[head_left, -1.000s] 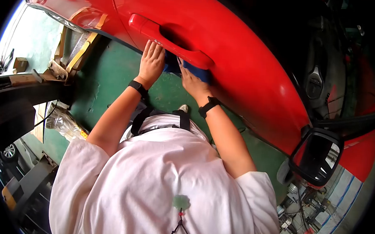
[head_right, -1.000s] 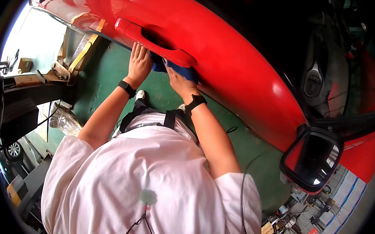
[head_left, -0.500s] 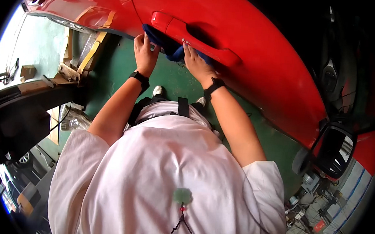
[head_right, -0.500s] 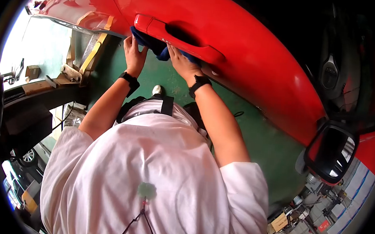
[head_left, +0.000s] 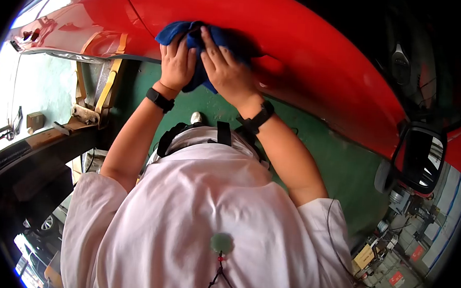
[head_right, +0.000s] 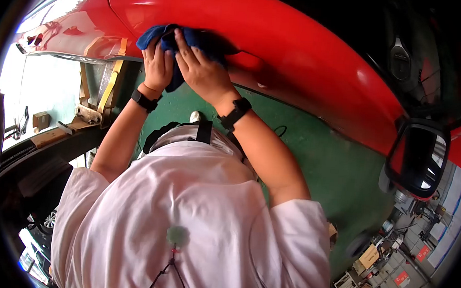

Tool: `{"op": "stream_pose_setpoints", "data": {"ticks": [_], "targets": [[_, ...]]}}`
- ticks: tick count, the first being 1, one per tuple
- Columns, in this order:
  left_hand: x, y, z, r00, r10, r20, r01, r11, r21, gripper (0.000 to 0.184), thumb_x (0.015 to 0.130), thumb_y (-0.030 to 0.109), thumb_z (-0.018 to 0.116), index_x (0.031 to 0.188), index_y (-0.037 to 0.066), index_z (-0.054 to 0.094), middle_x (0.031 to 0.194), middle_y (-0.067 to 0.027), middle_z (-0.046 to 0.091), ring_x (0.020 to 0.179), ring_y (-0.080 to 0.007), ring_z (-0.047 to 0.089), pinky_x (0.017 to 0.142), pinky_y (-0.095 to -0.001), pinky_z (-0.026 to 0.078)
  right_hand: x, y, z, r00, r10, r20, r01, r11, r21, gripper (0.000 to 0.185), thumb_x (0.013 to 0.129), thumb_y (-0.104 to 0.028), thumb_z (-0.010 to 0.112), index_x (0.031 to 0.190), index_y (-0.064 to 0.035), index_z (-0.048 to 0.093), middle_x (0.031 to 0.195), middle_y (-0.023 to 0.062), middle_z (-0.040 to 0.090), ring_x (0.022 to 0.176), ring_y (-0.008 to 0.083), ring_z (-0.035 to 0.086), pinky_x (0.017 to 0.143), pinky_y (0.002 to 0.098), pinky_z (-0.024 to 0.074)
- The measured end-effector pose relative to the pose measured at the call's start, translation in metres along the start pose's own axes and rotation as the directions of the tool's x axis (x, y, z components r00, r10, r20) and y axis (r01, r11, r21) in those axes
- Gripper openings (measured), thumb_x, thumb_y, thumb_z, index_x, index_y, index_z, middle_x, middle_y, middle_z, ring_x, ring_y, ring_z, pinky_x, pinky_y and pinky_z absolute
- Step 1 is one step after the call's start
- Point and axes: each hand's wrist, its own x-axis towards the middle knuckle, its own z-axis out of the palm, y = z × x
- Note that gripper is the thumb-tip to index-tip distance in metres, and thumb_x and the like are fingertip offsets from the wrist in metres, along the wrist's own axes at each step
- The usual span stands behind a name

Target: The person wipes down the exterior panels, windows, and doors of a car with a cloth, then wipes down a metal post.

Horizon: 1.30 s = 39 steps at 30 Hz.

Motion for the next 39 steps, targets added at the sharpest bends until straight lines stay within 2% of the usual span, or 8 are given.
{"op": "stream_pose_setpoints", "data": {"ticks": [13,17,19,24,27,31,33,39], "targets": [[-0.013,0.051,0.025,0.997,0.007,0.078,-0.021,0.984,0.178,0.064,0.087,0.025,0.064,0.146,0.007,0.043,0.145,-0.0214,0.044,0.132,-0.0403,0.042,0.11,-0.0559,0.026,-0.12,0.1,0.001,0.97,0.161,-0.183,-0.187,0.973,-0.138,0.052,0.086,-0.037,0.064,0.137,-0.0314,0.055,0.147,-0.0057,0.05,0.07,0.005,0.054,0.06,0.0199,0.0414],[-0.011,0.123,0.061,0.947,0.102,0.304,-0.146,0.981,0.127,0.062,0.087,0.026,0.067,0.141,0.003,0.049,0.139,-0.0204,0.051,0.129,-0.0376,0.047,0.11,-0.0516,0.032,-0.106,0.12,-0.048,0.902,0.412,-0.132,-0.416,0.91,-0.001,0.055,0.084,-0.03,0.058,0.136,-0.014,0.056,0.143,0.0051,0.054,0.085,0.017,0.06,0.073,0.0327,0.0473],[-0.018,0.151,0.089,0.938,0.222,0.267,-0.244,0.969,0.05,0.057,0.087,0.025,0.067,0.137,0.002,0.053,0.135,-0.0194,0.055,0.125,-0.0368,0.051,0.108,-0.0504,0.035,-0.068,0.14,-0.062,0.878,0.401,-0.259,-0.331,0.903,0.276,0.055,0.086,-0.025,0.053,0.138,-0.0066,0.053,0.146,0.0098,0.05,0.088,0.0259,0.06,0.078,0.0392,0.0457],[-0.009,0.195,0.117,0.925,0.329,0.191,-0.289,0.934,-0.21,0.029,0.084,0.013,0.064,0.109,0.001,0.059,0.106,-0.0153,0.059,0.097,-0.0305,0.057,0.083,-0.0438,0.044,-0.041,0.147,-0.057,0.98,-0.064,-0.186,0.067,0.998,0.01,0.04,0.086,-0.032,0.061,0.12,-0.0131,0.067,0.148,0.0017,0.049,0.099,0.0151,0.058,0.083,0.0302,0.0462],[-0.016,0.198,0.136,0.906,0.3,0.298,-0.247,0.947,-0.203,0.053,0.081,0.019,0.068,0.127,0.0,0.052,0.123,-0.0216,0.055,0.113,-0.0389,0.054,0.094,-0.0482,0.043,-0.068,0.172,-0.073,0.962,0.139,-0.234,-0.128,0.99,0.059,0.038,0.089,-0.034,0.059,0.12,-0.015,0.067,0.147,0.002,0.05,0.1,0.0149,0.058,0.084,0.0288,0.0456],[-0.005,0.224,0.15,0.864,0.398,0.308,-0.329,0.91,-0.252,0.069,0.078,0.02,0.071,0.142,0.008,0.047,0.134,-0.0229,0.053,0.12,-0.0422,0.053,0.097,-0.0502,0.046,-0.14,0.212,-0.086,0.932,0.234,-0.276,-0.259,0.964,-0.057,0.039,0.095,-0.037,0.053,0.125,-0.0164,0.065,0.143,0.0074,0.054,0.093,0.0192,0.062,0.075,0.0334,0.0456],[0.01,0.257,0.158,0.879,0.434,0.196,-0.368,0.881,-0.298,0.036,0.09,0.025,0.061,0.122,0.008,0.057,0.113,-0.017,0.06,0.1,-0.035,0.061,0.083,-0.0427,0.05,-0.187,0.231,-0.09,0.925,0.29,-0.245,-0.32,0.943,-0.09,0.04,0.096,-0.036,0.05,0.128,-0.0166,0.062,0.14,0.0117,0.056,0.093,0.0237,0.063,0.074,0.0353,0.0445],[-0.024,0.306,0.218,0.706,0.538,0.46,-0.29,0.812,-0.506,0.037,0.096,0.024,0.055,0.13,0.009,0.055,0.123,-0.0117,0.059,0.108,-0.0256,0.06,0.09,-0.0353,0.049,-0.361,0.264,-0.065,0.678,0.623,-0.391,-0.69,0.723,-0.045,0.066,0.103,-0.036,0.037,0.145,0.0142,0.028,0.15,0.0382,0.026,0.135,0.0488,0.036,0.113,0.0518,0.0289]]}}
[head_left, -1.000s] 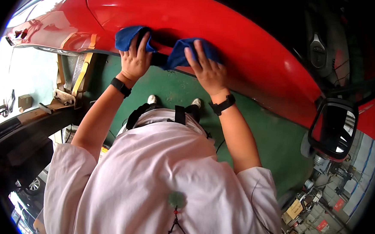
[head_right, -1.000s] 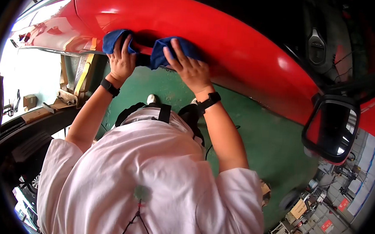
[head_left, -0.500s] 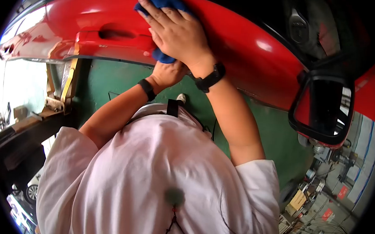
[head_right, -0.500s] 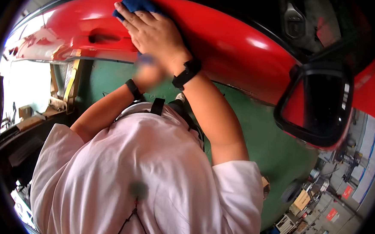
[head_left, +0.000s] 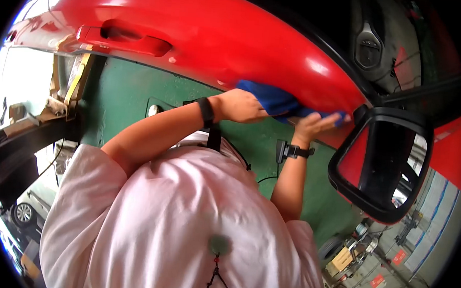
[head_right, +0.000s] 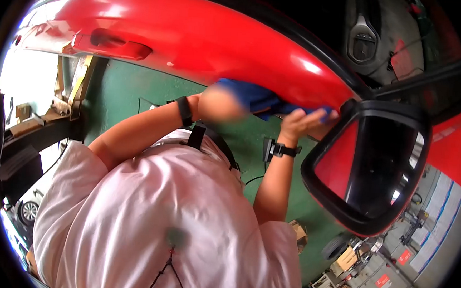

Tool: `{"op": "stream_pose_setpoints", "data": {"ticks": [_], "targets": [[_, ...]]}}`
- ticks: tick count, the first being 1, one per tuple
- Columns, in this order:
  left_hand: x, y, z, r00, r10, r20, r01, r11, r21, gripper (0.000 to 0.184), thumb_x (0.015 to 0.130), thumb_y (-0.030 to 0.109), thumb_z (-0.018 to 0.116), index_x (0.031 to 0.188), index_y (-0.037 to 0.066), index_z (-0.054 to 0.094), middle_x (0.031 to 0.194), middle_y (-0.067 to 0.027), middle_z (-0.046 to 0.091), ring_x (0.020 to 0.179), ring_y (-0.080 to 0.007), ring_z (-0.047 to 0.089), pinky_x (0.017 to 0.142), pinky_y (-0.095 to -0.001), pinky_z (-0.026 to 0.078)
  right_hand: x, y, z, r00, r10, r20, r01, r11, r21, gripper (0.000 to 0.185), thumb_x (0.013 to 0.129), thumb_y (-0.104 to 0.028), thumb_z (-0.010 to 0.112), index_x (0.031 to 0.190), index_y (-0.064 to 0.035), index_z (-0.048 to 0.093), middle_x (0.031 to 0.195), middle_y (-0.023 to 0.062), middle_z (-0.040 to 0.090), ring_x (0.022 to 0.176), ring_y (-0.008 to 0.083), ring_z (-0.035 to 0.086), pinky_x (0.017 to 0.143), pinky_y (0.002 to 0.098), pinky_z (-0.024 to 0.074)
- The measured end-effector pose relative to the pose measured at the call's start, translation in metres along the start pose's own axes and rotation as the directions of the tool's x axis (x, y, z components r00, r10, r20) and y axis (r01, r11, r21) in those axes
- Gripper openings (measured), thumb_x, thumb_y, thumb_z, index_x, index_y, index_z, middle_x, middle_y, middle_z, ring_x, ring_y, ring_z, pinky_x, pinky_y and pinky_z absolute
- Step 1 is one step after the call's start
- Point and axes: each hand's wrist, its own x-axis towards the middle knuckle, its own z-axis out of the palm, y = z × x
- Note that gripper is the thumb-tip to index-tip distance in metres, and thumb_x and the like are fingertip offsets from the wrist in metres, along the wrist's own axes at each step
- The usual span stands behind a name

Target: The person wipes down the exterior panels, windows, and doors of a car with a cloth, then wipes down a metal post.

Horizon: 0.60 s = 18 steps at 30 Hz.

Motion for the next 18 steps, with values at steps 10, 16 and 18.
{"op": "stream_pose_setpoints", "data": {"ticks": [10,16,18], "targets": [[-0.022,-0.025,0.014,0.972,0.17,-0.161,-0.159,0.984,0.078,0.022,0.089,0.019,0.054,0.106,0.011,0.066,0.112,-0.0041,0.066,0.107,-0.0189,0.062,0.093,-0.0334,0.05,-0.059,-0.08,0.033,0.482,0.86,0.165,-0.844,0.406,0.349,0.081,0.104,-0.048,0.027,0.151,0.007,-0.01,0.157,0.0324,-0.01,0.148,0.0421,0.002,0.12,0.0511,0.0039],[-0.134,-0.094,-0.038,0.996,-0.048,-0.073,0.046,0.999,-0.027,0.035,0.086,0.012,0.052,0.119,0.005,0.064,0.128,-0.0093,0.062,0.121,-0.0226,0.056,0.108,-0.0355,0.041,-0.088,-0.148,0.043,0.755,0.554,0.351,-0.628,0.764,0.145,0.082,0.105,-0.04,0.032,0.148,0.0119,-0.014,0.155,0.0366,-0.017,0.147,0.0478,-0.008,0.119,0.0531,-0.0023],[-0.196,-0.123,-0.047,0.992,-0.08,0.099,0.037,0.925,0.379,0.034,0.086,0.015,0.055,0.118,0.009,0.065,0.125,-0.0037,0.064,0.119,-0.0179,0.058,0.108,-0.0341,0.042,-0.083,-0.173,0.033,0.849,0.302,0.434,-0.41,0.894,0.181,0.082,0.101,-0.031,0.041,0.151,0.0075,-0.013,0.155,0.0365,-0.017,0.146,0.0509,-0.008,0.118,0.0552,0.0024]]}}
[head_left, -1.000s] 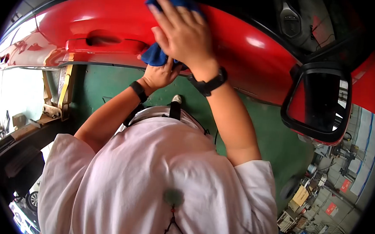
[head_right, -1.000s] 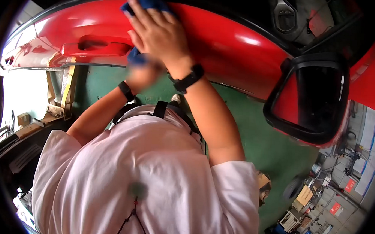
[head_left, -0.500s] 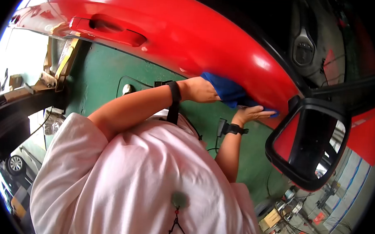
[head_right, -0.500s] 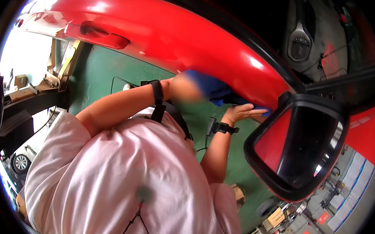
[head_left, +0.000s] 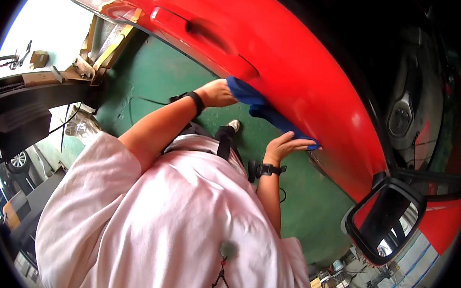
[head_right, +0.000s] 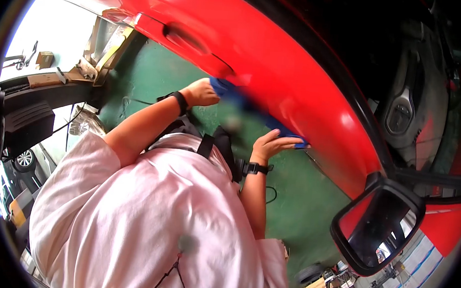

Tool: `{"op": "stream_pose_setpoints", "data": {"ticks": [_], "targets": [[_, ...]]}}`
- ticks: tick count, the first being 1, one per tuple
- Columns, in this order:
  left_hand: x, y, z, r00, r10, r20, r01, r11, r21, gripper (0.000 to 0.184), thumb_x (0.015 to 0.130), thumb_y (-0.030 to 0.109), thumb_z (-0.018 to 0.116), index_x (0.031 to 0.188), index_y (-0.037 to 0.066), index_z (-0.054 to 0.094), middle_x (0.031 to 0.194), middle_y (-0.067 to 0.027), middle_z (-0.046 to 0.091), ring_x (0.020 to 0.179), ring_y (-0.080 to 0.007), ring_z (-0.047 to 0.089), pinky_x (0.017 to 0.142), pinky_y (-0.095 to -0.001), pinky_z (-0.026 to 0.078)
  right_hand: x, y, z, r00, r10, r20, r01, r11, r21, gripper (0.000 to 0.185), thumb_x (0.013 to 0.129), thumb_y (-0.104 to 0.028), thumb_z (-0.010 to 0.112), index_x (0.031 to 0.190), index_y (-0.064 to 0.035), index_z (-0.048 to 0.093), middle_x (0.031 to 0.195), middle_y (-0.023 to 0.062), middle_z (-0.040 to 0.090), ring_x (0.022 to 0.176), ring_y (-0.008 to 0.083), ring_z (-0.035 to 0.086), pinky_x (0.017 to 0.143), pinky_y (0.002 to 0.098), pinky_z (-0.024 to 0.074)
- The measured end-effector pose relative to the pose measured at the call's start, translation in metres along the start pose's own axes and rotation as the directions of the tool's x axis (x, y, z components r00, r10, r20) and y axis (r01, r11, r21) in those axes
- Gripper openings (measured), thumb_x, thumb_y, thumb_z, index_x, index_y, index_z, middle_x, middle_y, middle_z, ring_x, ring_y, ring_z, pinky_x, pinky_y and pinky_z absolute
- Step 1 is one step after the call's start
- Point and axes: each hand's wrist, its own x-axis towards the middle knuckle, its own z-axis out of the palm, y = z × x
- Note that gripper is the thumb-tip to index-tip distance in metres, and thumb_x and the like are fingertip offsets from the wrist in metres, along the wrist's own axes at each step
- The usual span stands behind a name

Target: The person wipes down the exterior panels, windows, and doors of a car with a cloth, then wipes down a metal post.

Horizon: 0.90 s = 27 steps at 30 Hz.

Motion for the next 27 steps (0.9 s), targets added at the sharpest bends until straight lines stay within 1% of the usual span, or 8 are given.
{"op": "stream_pose_setpoints", "data": {"ticks": [2,4,8,11,17,22,24,27], "targets": [[-0.033,-0.023,-0.028,0.984,-0.093,-0.15,0.113,0.985,0.128,0.036,0.081,0.018,0.062,0.117,0.015,0.067,0.118,-0.001,0.066,0.113,-0.0178,0.061,0.103,-0.0342,0.046,-0.004,-0.006,0.004,0.936,-0.33,0.122,0.345,0.929,-0.134,0.084,0.1,-0.028,0.044,0.152,0.0033,-0.013,0.155,0.0373,-0.017,0.146,0.0524,-0.005,0.118,0.0562,0.0076],[-0.066,-0.039,-0.045,0.941,-0.294,-0.17,0.311,0.947,0.086,0.038,0.079,0.022,0.064,0.117,0.017,0.067,0.118,-0.0052,0.066,0.114,-0.0251,0.06,0.103,-0.0395,0.044,-0.012,-0.024,0.023,0.846,-0.478,0.235,0.507,0.858,-0.08,0.067,0.096,-0.029,0.053,0.147,0.0048,0.027,0.156,0.0334,0.013,0.141,0.0438,0.026,0.115,0.049,0.0235],[-0.092,-0.068,-0.082,0.534,-0.795,-0.288,0.797,0.587,-0.142,0.051,0.083,0.023,0.061,0.131,0.008,0.055,0.131,-0.0242,0.052,0.122,-0.0435,0.049,0.105,-0.052,0.038,-0.004,-0.098,0.065,0.622,-0.673,0.399,0.742,0.67,-0.026,0.031,0.088,-0.028,0.064,0.11,-0.0061,0.068,0.145,0.0075,0.051,0.113,0.0232,0.06,0.098,0.0391,0.045],[-0.121,-0.133,-0.099,0.398,-0.717,-0.572,0.822,0.556,-0.126,0.066,0.09,0.021,0.048,0.143,-0.015,0.028,0.151,-0.0419,0.015,0.141,-0.0582,0.014,0.118,-0.0572,0.016,-0.001,-0.148,0.107,0.506,-0.772,0.386,0.824,0.565,0.05,0.033,0.089,-0.028,0.062,0.114,-0.007,0.068,0.15,0.0047,0.046,0.116,0.0219,0.055,0.102,0.0372,0.0388],[-0.138,-0.202,-0.133,0.384,-0.596,-0.705,0.739,0.656,-0.151,0.069,0.095,0.031,0.035,0.144,-0.015,0.023,0.154,-0.0394,0.009,0.144,-0.0563,0.006,0.12,-0.057,0.008,0.006,-0.254,0.156,0.449,-0.835,0.318,0.874,0.485,0.04,0.027,0.089,-0.024,0.06,0.111,-0.0122,0.07,0.15,-0.0051,0.046,0.128,0.0115,0.047,0.11,0.0335,0.0318],[-0.136,-0.178,-0.07,0.274,-0.816,-0.509,0.856,0.448,-0.258,0.069,0.097,0.033,0.034,0.149,-0.011,0.02,0.154,-0.0383,0.012,0.145,-0.0547,0.001,0.121,-0.0542,0.004,-0.012,-0.216,0.157,0.522,-0.741,0.421,0.833,0.549,-0.066,0.027,0.09,-0.027,0.058,0.111,-0.0159,0.071,0.151,-0.0078,0.045,0.135,0.0109,0.043,0.114,0.0342,0.03],[-0.102,-0.167,-0.036,-0.26,-0.83,-0.493,0.548,0.293,-0.783,0.067,0.1,0.042,0.035,0.149,-0.004,0.03,0.158,-0.0266,0.022,0.148,-0.047,0.006,0.122,-0.0497,0.008,-0.012,-0.19,0.146,0.558,-0.757,0.34,0.823,0.558,-0.106,0.021,0.089,-0.024,0.061,0.104,-0.0153,0.072,0.15,-0.0087,0.045,0.132,0.0115,0.045,0.109,0.034,0.0354],[-0.102,-0.164,0.006,-0.324,-0.87,0.373,-0.148,-0.342,-0.928,0.063,0.1,0.053,0.038,0.142,0.006,0.045,0.148,-0.0139,0.046,0.136,-0.032,0.041,0.113,-0.0417,0.032,0.001,-0.16,0.112,0.551,-0.747,0.371,0.831,0.531,-0.165,0.019,0.088,-0.025,0.063,0.102,-0.0152,0.072,0.149,-0.0105,0.046,0.128,0.0111,0.047,0.107,0.033,0.0373]]}}
